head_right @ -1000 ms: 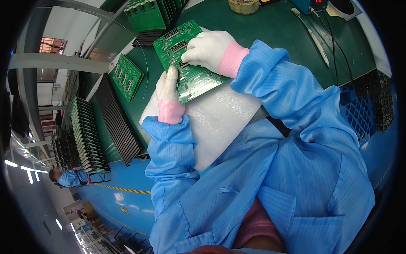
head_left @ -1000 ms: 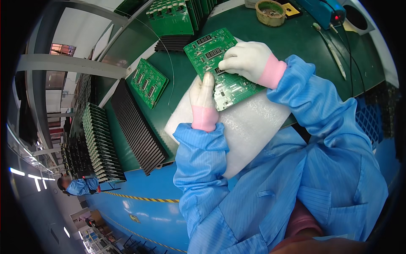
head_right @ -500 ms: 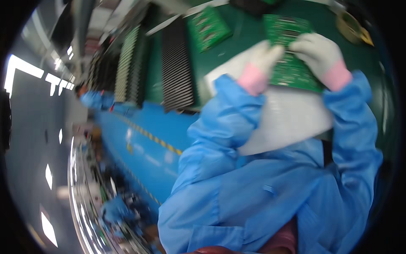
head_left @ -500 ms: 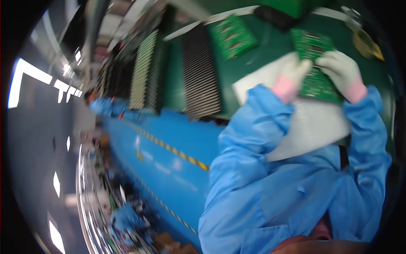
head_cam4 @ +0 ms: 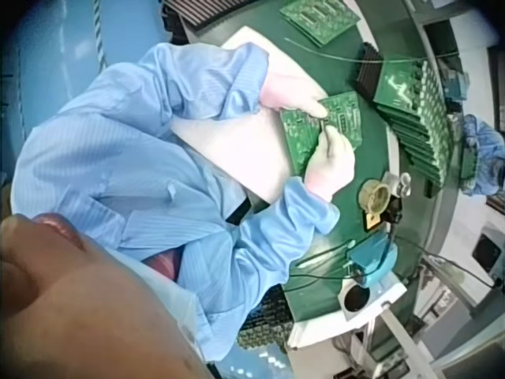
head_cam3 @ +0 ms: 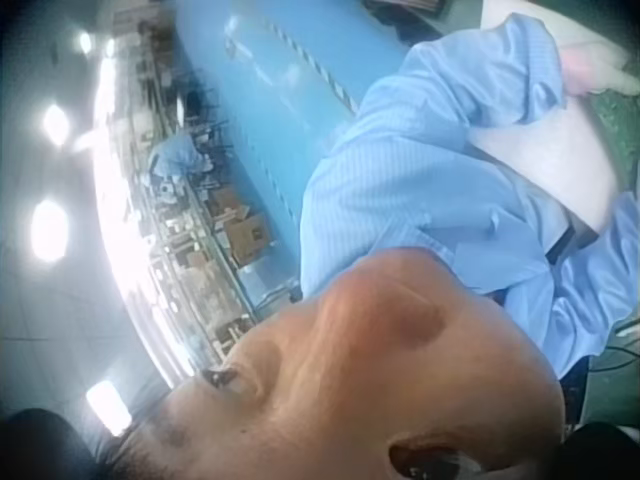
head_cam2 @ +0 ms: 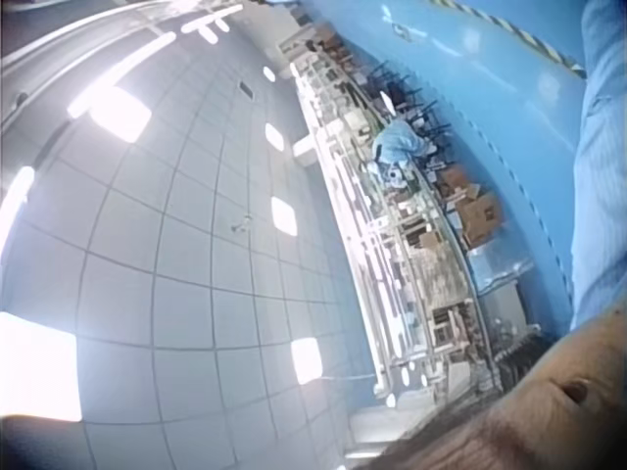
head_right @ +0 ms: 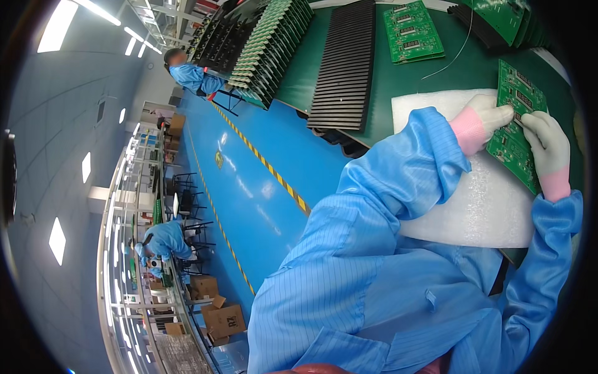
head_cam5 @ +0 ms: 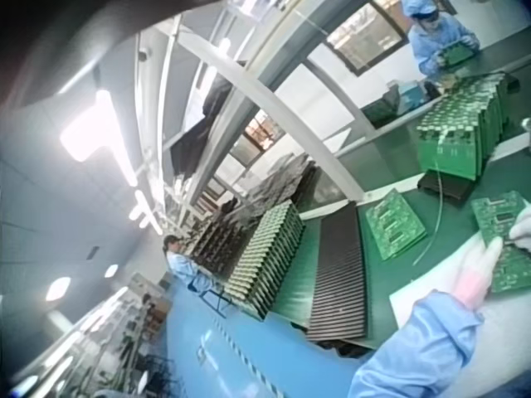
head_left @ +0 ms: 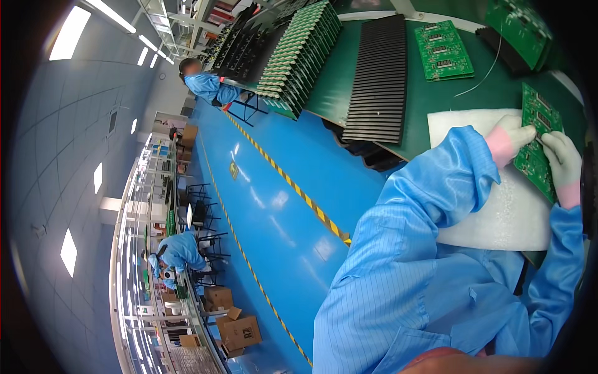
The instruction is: Assembling electronic components onto printed circuit boards at a manual assembly station.
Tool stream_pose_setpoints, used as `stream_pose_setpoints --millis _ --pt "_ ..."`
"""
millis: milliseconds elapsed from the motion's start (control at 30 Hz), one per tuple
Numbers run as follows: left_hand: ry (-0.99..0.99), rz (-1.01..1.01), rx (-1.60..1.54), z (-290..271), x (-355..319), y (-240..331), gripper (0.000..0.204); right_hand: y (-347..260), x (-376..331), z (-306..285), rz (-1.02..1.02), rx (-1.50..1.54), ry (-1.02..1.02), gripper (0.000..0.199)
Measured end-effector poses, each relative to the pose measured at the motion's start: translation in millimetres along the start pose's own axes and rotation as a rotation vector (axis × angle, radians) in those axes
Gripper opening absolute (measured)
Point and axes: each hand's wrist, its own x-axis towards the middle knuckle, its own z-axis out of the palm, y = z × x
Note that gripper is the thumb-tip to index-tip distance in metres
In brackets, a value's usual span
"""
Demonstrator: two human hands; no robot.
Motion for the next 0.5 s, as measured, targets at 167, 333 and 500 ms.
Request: stream_pose_setpoints --millis 167,333,500 --pt "0.028 -0.038 0.066 4.9 -1.4 3.0 0.022 13.0 -7.4 -0.2 0.001 -0.025 -0.001 0.018" --pt "0.037 -0.047 0.078 0.4 0.4 2.0 0.022 -0.1 -2.1 -0.9 -0.002 0.001 -0.02 0.019" --pt "0.043 -0.072 0.094 2.0 3.4 1.2 0.022 10.9 -4.0 -1.5 -0.035 -0.011 -0.012 0.02"
